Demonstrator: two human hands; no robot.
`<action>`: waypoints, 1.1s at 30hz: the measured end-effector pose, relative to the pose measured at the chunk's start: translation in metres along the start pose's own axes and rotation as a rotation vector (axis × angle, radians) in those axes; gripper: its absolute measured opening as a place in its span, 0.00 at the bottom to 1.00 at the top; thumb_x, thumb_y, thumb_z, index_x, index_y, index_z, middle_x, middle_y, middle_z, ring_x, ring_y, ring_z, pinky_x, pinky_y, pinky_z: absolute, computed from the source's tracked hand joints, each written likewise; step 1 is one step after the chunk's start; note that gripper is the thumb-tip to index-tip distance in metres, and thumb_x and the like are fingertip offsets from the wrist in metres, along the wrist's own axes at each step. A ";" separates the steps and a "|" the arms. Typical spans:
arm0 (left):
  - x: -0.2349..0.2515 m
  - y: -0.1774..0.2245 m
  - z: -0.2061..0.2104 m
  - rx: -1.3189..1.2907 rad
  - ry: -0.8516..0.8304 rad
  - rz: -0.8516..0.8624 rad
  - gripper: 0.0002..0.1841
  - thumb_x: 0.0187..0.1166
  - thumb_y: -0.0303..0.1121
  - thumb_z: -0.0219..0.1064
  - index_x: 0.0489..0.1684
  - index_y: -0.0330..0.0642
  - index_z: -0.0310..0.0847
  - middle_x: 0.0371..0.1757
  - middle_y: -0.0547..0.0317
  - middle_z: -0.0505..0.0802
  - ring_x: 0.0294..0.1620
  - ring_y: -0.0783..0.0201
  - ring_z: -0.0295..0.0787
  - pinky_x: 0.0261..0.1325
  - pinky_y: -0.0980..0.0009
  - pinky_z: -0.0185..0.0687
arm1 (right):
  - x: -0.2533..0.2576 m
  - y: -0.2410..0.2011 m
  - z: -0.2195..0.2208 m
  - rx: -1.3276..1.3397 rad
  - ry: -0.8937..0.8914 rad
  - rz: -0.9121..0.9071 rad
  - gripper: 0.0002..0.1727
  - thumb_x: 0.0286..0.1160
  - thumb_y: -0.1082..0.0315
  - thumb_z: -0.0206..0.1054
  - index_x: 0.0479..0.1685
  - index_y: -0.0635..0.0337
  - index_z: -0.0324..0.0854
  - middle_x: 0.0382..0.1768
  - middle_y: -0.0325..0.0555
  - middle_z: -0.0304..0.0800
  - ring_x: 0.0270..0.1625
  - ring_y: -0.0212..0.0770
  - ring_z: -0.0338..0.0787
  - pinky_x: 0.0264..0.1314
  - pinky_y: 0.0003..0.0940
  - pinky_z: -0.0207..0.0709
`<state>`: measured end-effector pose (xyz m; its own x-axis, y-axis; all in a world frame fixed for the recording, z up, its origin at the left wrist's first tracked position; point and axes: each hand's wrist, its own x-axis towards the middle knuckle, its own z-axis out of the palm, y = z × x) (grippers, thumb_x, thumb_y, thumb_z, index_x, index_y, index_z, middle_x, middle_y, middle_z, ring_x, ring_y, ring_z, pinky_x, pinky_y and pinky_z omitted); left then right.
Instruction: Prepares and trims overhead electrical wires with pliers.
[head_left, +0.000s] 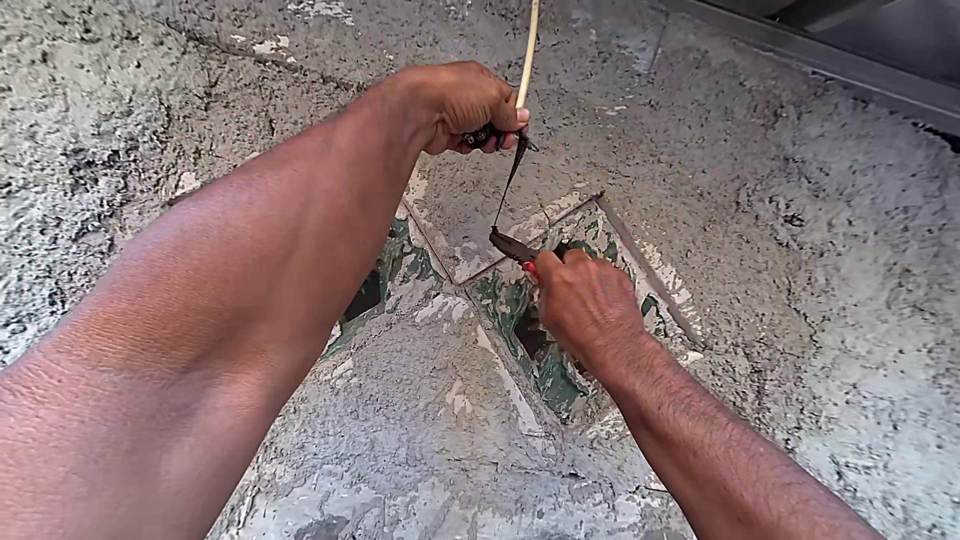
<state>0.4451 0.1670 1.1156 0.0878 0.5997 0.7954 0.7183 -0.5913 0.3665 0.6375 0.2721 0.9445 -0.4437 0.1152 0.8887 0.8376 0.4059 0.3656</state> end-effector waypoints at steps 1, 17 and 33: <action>-0.002 0.002 -0.001 -0.010 0.001 -0.002 0.08 0.88 0.39 0.63 0.50 0.46 0.84 0.36 0.63 0.89 0.26 0.74 0.79 0.25 0.82 0.69 | 0.003 0.003 0.000 0.005 -0.025 0.034 0.09 0.81 0.66 0.60 0.49 0.59 0.82 0.39 0.63 0.86 0.41 0.68 0.90 0.33 0.62 0.80; 0.001 0.017 -0.003 0.136 0.039 -0.063 0.10 0.85 0.42 0.67 0.53 0.49 0.87 0.36 0.64 0.92 0.26 0.74 0.82 0.25 0.80 0.71 | 0.070 0.056 -0.107 0.311 0.310 0.274 0.19 0.84 0.55 0.56 0.45 0.63 0.84 0.42 0.65 0.89 0.50 0.66 0.89 0.49 0.71 0.75; -0.002 0.016 -0.013 0.103 0.052 -0.096 0.10 0.83 0.43 0.69 0.51 0.49 0.86 0.38 0.63 0.93 0.31 0.72 0.85 0.30 0.78 0.76 | 0.004 -0.001 -0.001 0.023 0.070 -0.128 0.10 0.82 0.62 0.61 0.46 0.58 0.83 0.36 0.59 0.86 0.37 0.64 0.90 0.32 0.58 0.81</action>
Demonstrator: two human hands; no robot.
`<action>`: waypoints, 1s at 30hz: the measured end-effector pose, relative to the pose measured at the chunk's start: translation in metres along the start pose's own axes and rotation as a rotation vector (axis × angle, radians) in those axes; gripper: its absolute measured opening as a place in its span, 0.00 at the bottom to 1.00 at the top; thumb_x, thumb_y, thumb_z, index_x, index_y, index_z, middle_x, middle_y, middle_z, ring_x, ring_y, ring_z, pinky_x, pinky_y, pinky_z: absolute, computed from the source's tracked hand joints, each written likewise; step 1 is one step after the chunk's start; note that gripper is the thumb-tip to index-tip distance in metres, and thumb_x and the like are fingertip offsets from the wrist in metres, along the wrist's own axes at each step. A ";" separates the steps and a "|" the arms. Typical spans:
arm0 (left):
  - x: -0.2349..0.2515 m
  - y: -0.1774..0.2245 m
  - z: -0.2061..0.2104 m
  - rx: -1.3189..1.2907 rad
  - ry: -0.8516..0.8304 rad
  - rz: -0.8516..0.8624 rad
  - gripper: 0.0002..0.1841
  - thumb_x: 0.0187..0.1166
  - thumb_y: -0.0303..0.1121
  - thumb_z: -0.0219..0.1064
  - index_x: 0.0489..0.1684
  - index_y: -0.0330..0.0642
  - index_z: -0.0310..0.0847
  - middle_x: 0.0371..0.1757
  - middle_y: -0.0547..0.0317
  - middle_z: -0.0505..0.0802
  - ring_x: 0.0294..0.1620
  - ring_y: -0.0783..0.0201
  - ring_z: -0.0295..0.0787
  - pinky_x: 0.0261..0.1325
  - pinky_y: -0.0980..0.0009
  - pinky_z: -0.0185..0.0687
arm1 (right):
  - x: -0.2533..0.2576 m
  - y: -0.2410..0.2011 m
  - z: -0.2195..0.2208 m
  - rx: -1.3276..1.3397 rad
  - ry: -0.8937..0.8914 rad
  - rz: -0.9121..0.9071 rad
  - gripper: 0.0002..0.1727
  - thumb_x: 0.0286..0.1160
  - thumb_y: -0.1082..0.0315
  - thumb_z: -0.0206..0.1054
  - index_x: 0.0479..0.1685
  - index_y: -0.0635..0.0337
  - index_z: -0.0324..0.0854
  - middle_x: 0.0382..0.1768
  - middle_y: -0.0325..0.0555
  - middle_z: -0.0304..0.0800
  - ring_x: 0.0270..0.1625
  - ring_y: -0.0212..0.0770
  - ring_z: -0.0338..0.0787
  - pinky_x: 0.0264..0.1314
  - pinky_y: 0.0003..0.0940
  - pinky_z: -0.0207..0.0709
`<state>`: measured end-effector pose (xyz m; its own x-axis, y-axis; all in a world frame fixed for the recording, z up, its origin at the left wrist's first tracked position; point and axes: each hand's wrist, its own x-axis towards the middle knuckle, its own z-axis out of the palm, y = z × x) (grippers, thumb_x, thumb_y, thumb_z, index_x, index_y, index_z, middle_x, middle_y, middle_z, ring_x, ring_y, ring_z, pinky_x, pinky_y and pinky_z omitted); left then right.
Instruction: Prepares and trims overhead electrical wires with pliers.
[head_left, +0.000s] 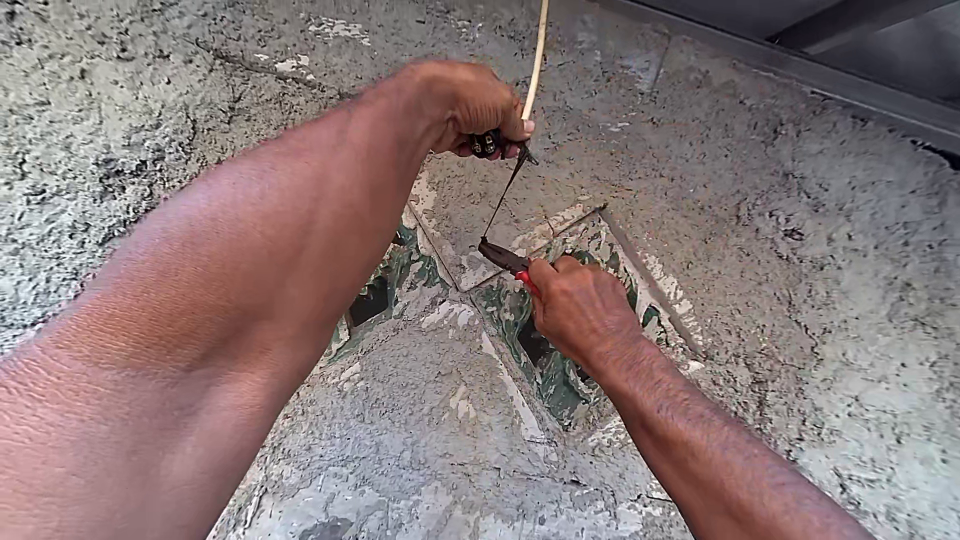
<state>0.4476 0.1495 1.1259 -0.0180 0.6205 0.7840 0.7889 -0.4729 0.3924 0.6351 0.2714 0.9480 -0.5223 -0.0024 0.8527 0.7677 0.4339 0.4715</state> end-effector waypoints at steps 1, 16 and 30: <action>0.002 -0.001 0.001 0.006 0.002 0.000 0.11 0.83 0.43 0.69 0.51 0.49 0.86 0.39 0.63 0.93 0.31 0.72 0.85 0.30 0.78 0.76 | 0.002 -0.001 0.001 -0.023 -0.040 0.033 0.09 0.81 0.63 0.60 0.48 0.57 0.83 0.38 0.59 0.86 0.39 0.64 0.90 0.33 0.59 0.81; 0.002 -0.016 0.000 -0.070 -0.064 0.099 0.08 0.86 0.39 0.66 0.46 0.46 0.86 0.38 0.61 0.90 0.31 0.72 0.82 0.29 0.79 0.73 | 0.021 -0.041 -0.007 0.090 0.131 -0.082 0.10 0.81 0.63 0.60 0.47 0.56 0.84 0.31 0.54 0.83 0.34 0.58 0.89 0.29 0.52 0.79; -0.005 -0.032 -0.005 -0.148 0.023 0.154 0.07 0.86 0.38 0.66 0.46 0.46 0.86 0.39 0.62 0.91 0.29 0.72 0.80 0.25 0.78 0.66 | -0.073 -0.041 0.013 0.591 -0.319 0.249 0.14 0.90 0.53 0.57 0.49 0.53 0.79 0.29 0.44 0.85 0.36 0.45 0.89 0.43 0.48 0.82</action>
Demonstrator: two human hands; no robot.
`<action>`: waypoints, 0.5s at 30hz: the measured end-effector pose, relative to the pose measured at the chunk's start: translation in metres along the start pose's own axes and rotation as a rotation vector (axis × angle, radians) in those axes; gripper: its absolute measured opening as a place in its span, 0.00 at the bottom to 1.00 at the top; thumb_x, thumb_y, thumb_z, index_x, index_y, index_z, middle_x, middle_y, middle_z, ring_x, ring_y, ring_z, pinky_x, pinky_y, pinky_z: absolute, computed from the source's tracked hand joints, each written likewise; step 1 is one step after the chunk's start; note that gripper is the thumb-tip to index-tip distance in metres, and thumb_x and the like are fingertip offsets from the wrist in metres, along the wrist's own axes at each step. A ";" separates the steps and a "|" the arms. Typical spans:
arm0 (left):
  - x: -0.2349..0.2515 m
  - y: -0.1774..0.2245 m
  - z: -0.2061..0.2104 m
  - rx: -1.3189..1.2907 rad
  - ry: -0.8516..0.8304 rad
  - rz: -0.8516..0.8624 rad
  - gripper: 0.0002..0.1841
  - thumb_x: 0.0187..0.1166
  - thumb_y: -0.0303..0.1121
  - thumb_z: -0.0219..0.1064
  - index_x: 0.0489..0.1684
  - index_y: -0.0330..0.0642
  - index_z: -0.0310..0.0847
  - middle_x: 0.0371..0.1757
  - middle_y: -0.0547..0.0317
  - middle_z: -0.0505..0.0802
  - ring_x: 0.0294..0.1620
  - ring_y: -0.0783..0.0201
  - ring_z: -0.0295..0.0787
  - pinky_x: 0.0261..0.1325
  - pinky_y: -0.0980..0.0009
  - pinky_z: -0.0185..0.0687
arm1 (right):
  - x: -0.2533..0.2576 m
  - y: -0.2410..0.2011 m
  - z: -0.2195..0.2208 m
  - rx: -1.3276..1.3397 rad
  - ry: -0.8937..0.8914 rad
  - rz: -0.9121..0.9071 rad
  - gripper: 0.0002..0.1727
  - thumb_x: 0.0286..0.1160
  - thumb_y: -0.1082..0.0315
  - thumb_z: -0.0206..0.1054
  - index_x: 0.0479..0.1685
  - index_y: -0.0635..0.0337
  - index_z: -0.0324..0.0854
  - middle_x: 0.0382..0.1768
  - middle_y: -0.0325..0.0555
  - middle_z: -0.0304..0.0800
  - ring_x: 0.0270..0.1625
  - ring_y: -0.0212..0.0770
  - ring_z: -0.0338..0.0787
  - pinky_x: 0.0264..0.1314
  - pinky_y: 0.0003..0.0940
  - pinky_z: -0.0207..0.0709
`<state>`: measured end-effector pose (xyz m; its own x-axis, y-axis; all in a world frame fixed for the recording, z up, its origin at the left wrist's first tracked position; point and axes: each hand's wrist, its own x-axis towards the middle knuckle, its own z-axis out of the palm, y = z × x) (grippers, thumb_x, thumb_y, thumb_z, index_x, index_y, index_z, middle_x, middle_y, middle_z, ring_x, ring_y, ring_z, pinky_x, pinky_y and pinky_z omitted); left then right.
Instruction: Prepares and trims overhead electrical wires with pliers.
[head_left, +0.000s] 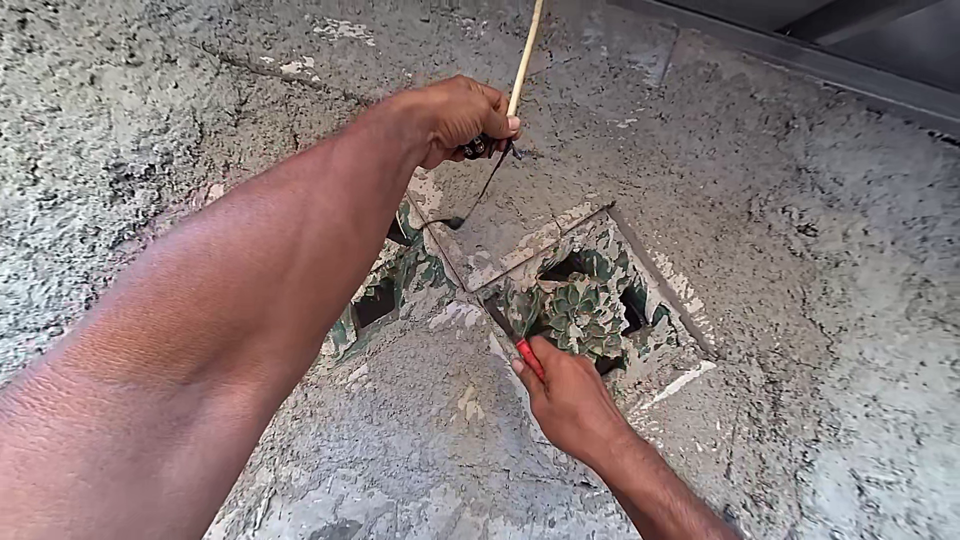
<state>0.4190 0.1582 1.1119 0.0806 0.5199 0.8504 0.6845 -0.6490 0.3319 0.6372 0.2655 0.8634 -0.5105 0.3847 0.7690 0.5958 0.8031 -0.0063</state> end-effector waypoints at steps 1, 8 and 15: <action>-0.001 -0.001 0.000 -0.001 -0.002 -0.012 0.07 0.86 0.38 0.66 0.46 0.47 0.86 0.39 0.62 0.91 0.29 0.72 0.80 0.26 0.78 0.67 | -0.007 0.003 0.001 0.046 -0.055 0.040 0.15 0.91 0.51 0.55 0.50 0.52 0.78 0.31 0.41 0.85 0.37 0.41 0.88 0.44 0.45 0.82; 0.003 0.006 0.007 -0.008 -0.018 -0.070 0.08 0.84 0.39 0.68 0.51 0.49 0.88 0.41 0.64 0.91 0.31 0.73 0.82 0.29 0.80 0.72 | 0.020 0.011 -0.035 0.317 0.166 0.105 0.16 0.92 0.50 0.54 0.54 0.52 0.77 0.33 0.41 0.94 0.32 0.41 0.92 0.34 0.47 0.84; 0.017 0.016 0.024 -0.001 -0.031 -0.039 0.09 0.83 0.40 0.69 0.50 0.49 0.89 0.40 0.64 0.92 0.29 0.73 0.81 0.26 0.80 0.70 | 0.075 -0.012 -0.077 0.304 0.228 0.068 0.18 0.91 0.48 0.53 0.54 0.51 0.79 0.35 0.43 0.93 0.35 0.43 0.95 0.38 0.50 0.88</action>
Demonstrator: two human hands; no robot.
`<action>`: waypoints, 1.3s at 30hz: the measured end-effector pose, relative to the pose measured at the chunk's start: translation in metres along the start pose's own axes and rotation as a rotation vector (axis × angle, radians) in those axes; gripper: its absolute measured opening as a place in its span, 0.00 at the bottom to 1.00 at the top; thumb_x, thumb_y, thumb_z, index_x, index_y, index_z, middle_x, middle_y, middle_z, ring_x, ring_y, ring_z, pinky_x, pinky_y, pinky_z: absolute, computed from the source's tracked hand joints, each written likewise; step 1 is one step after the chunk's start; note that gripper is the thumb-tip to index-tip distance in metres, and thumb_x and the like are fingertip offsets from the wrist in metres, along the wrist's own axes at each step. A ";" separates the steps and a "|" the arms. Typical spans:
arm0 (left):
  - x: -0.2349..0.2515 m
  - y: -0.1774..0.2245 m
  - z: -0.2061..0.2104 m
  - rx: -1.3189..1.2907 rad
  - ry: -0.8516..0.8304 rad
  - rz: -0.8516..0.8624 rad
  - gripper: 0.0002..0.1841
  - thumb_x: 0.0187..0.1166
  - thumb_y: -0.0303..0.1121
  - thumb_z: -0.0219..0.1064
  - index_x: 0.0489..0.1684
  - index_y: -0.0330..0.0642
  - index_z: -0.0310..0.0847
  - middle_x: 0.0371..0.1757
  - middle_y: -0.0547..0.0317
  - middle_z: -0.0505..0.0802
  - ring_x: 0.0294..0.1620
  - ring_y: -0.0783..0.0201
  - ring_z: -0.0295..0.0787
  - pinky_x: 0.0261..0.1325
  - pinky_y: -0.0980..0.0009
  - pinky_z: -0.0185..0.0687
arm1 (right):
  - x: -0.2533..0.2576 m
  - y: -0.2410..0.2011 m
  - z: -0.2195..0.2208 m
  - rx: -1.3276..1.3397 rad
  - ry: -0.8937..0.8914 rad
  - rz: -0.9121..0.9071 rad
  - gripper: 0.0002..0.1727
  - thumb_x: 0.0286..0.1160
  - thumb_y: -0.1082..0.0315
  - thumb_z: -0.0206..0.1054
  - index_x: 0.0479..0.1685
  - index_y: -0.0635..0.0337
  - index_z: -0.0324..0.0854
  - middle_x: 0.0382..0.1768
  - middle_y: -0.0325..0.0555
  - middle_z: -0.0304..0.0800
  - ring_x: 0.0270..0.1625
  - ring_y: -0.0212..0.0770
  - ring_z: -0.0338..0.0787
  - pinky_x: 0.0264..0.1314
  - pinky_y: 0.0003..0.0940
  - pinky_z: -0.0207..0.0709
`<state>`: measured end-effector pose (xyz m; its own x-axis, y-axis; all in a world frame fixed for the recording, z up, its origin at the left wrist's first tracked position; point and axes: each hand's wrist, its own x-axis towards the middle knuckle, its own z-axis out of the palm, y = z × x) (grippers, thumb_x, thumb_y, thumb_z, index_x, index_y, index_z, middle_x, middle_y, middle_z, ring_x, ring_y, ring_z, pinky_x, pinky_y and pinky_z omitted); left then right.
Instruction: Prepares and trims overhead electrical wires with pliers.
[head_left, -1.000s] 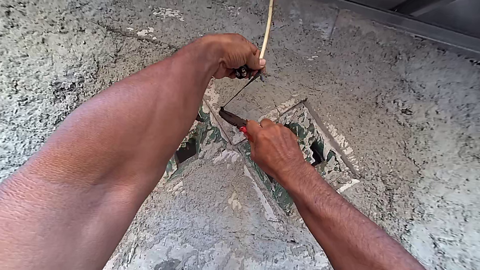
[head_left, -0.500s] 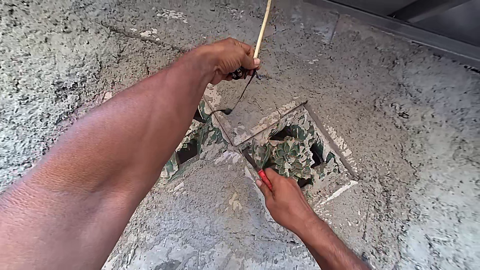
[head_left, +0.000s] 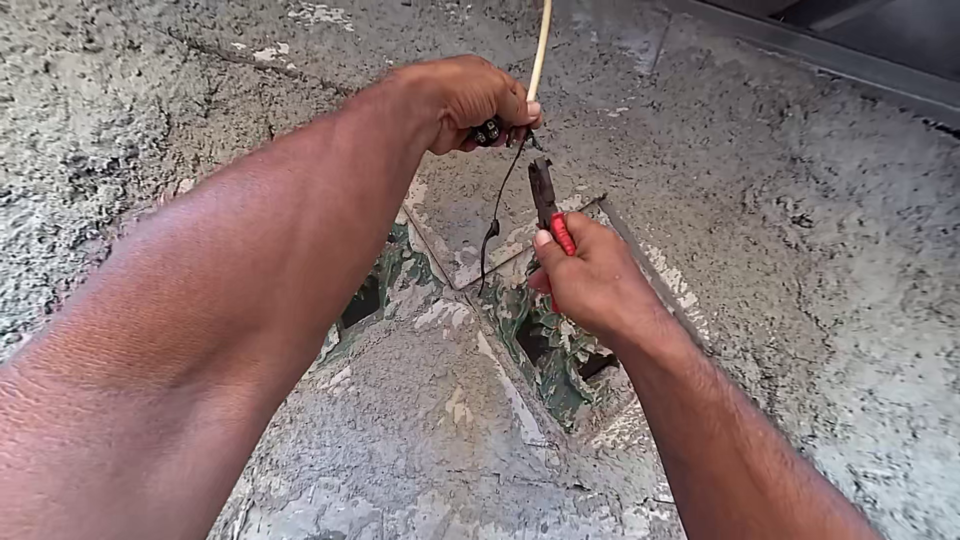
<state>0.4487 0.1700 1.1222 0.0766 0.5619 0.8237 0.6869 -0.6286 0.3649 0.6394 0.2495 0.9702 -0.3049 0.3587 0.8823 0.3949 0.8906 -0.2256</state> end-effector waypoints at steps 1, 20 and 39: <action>0.001 0.002 0.002 0.004 0.002 0.002 0.09 0.83 0.40 0.69 0.50 0.49 0.90 0.40 0.64 0.92 0.29 0.73 0.81 0.26 0.80 0.70 | 0.005 -0.004 -0.001 0.004 0.009 0.006 0.18 0.92 0.48 0.53 0.54 0.51 0.79 0.35 0.43 0.93 0.35 0.43 0.95 0.38 0.49 0.89; 0.006 0.017 0.005 -0.062 -0.016 0.023 0.09 0.83 0.40 0.69 0.50 0.47 0.90 0.35 0.63 0.89 0.28 0.72 0.79 0.29 0.78 0.70 | 0.018 -0.029 -0.007 -0.183 0.183 -0.029 0.16 0.92 0.51 0.54 0.46 0.54 0.77 0.29 0.46 0.82 0.32 0.47 0.86 0.35 0.51 0.78; 0.003 0.045 0.017 -0.044 0.011 0.012 0.07 0.82 0.36 0.71 0.43 0.43 0.87 0.33 0.63 0.92 0.24 0.75 0.76 0.26 0.78 0.66 | 0.007 -0.027 -0.019 -0.655 0.345 0.011 0.17 0.91 0.54 0.52 0.57 0.55 0.78 0.40 0.57 0.90 0.46 0.61 0.94 0.43 0.58 0.84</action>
<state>0.4923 0.1525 1.1335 0.0765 0.5482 0.8328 0.6538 -0.6582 0.3733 0.6436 0.2224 0.9901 -0.0505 0.1624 0.9854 0.8658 0.4990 -0.0379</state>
